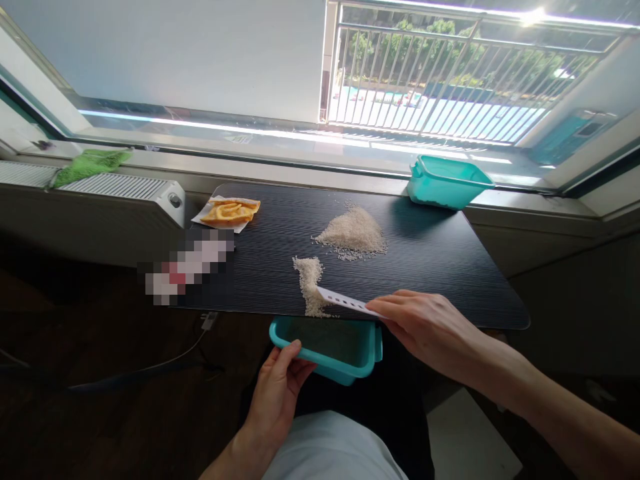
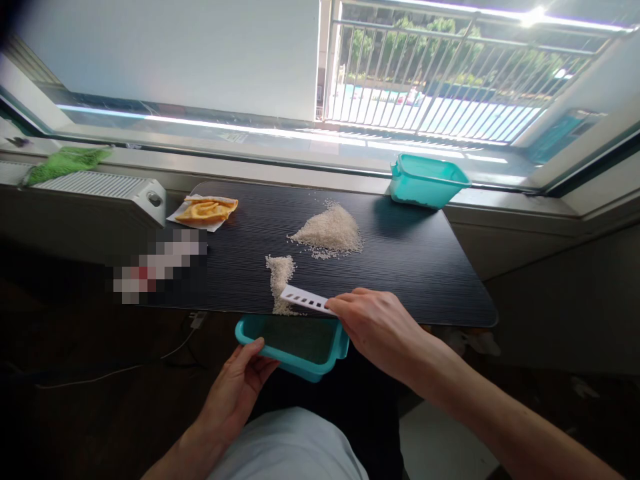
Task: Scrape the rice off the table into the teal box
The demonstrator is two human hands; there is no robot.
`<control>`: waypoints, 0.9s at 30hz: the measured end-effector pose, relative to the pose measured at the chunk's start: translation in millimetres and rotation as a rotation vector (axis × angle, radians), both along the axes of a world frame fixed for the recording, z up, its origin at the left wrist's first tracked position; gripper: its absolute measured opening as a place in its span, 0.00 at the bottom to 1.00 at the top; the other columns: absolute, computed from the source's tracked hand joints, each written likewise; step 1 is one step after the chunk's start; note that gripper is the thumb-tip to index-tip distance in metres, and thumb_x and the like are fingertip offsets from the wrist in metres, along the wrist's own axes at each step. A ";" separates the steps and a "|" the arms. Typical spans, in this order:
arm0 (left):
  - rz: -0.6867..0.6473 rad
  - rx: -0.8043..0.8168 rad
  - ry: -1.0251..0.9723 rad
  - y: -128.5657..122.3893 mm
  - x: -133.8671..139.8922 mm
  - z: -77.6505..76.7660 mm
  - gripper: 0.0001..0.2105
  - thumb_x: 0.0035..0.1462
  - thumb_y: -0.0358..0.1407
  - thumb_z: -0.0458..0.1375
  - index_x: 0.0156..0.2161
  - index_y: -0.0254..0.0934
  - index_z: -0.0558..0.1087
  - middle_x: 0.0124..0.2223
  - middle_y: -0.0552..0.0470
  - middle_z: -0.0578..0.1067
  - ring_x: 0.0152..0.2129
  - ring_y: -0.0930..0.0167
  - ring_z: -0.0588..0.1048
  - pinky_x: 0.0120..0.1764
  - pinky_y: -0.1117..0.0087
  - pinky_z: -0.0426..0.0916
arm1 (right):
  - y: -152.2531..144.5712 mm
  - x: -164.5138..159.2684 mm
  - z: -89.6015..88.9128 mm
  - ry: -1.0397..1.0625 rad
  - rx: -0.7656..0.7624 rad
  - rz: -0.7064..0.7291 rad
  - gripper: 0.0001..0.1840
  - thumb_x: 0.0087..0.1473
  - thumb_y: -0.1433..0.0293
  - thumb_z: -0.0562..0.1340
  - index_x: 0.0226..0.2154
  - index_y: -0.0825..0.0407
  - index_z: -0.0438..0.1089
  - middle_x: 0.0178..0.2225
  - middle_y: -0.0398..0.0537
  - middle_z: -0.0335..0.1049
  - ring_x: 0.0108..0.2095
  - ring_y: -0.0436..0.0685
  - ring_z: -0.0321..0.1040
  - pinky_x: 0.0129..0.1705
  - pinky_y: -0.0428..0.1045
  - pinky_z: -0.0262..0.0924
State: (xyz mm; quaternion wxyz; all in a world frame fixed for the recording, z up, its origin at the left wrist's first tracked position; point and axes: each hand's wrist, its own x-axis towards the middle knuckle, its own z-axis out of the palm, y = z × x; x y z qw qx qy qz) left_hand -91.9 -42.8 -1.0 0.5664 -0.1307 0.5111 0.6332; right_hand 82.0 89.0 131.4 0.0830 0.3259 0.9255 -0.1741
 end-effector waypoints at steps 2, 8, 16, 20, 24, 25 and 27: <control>0.000 -0.009 0.001 -0.2 -0.9 0.2 0.04 0.53 0.24 0.60 0.31 0.34 0.72 0.26 0.52 0.78 0.22 0.74 0.77 0.31 0.72 0.76 | -9.2 7.6 2.7 0.036 -0.027 0.024 0.16 0.61 0.75 0.52 0.40 0.47 0.74 0.34 0.45 0.76 0.34 0.53 0.71 0.33 0.46 0.55; 0.001 -0.022 -0.002 -4.3 -4.3 1.7 0.04 0.53 0.24 0.60 0.30 0.34 0.72 0.26 0.52 0.78 0.22 0.74 0.77 0.31 0.72 0.76 | 6.5 -0.2 6.3 0.061 0.113 0.012 0.16 0.62 0.72 0.51 0.38 0.47 0.74 0.34 0.46 0.77 0.35 0.54 0.71 0.33 0.46 0.55; 0.069 -0.038 0.010 -10.8 -8.6 1.6 0.07 0.55 0.23 0.58 0.28 0.34 0.71 0.23 0.54 0.76 0.20 0.75 0.75 0.30 0.73 0.75 | 49.5 -60.6 -7.8 -0.050 0.332 0.018 0.17 0.64 0.73 0.48 0.34 0.51 0.72 0.31 0.50 0.76 0.31 0.54 0.71 0.28 0.49 0.44; 0.074 -0.046 0.012 -13.2 -11.6 0.3 0.06 0.52 0.23 0.61 0.28 0.34 0.71 0.24 0.54 0.76 0.21 0.75 0.76 0.30 0.72 0.75 | 42.2 -58.0 -9.8 -0.084 0.281 0.025 0.16 0.63 0.74 0.50 0.36 0.51 0.72 0.33 0.50 0.77 0.33 0.54 0.71 0.29 0.48 0.44; 0.060 -0.031 -0.007 -13.9 -13.2 0.8 0.05 0.51 0.23 0.62 0.29 0.34 0.71 0.25 0.54 0.77 0.21 0.74 0.76 0.30 0.72 0.76 | 22.8 -39.5 -6.5 -0.076 0.151 0.035 0.14 0.62 0.74 0.52 0.37 0.50 0.73 0.34 0.47 0.76 0.35 0.54 0.71 0.31 0.46 0.49; 0.054 -0.017 -0.014 -13.5 -13.3 1.1 0.05 0.50 0.24 0.62 0.29 0.34 0.72 0.25 0.53 0.78 0.22 0.74 0.77 0.30 0.71 0.76 | 17.4 -34.5 -5.6 -0.059 0.119 0.036 0.14 0.62 0.74 0.52 0.37 0.50 0.73 0.33 0.47 0.76 0.35 0.53 0.71 0.31 0.46 0.50; 0.045 0.005 -0.021 -12.5 -12.8 1.6 0.04 0.50 0.25 0.63 0.29 0.33 0.72 0.26 0.53 0.78 0.22 0.73 0.77 0.31 0.71 0.76 | 6.6 -25.1 -4.6 -0.016 0.068 0.037 0.14 0.62 0.74 0.52 0.37 0.49 0.73 0.33 0.46 0.76 0.35 0.54 0.70 0.32 0.46 0.53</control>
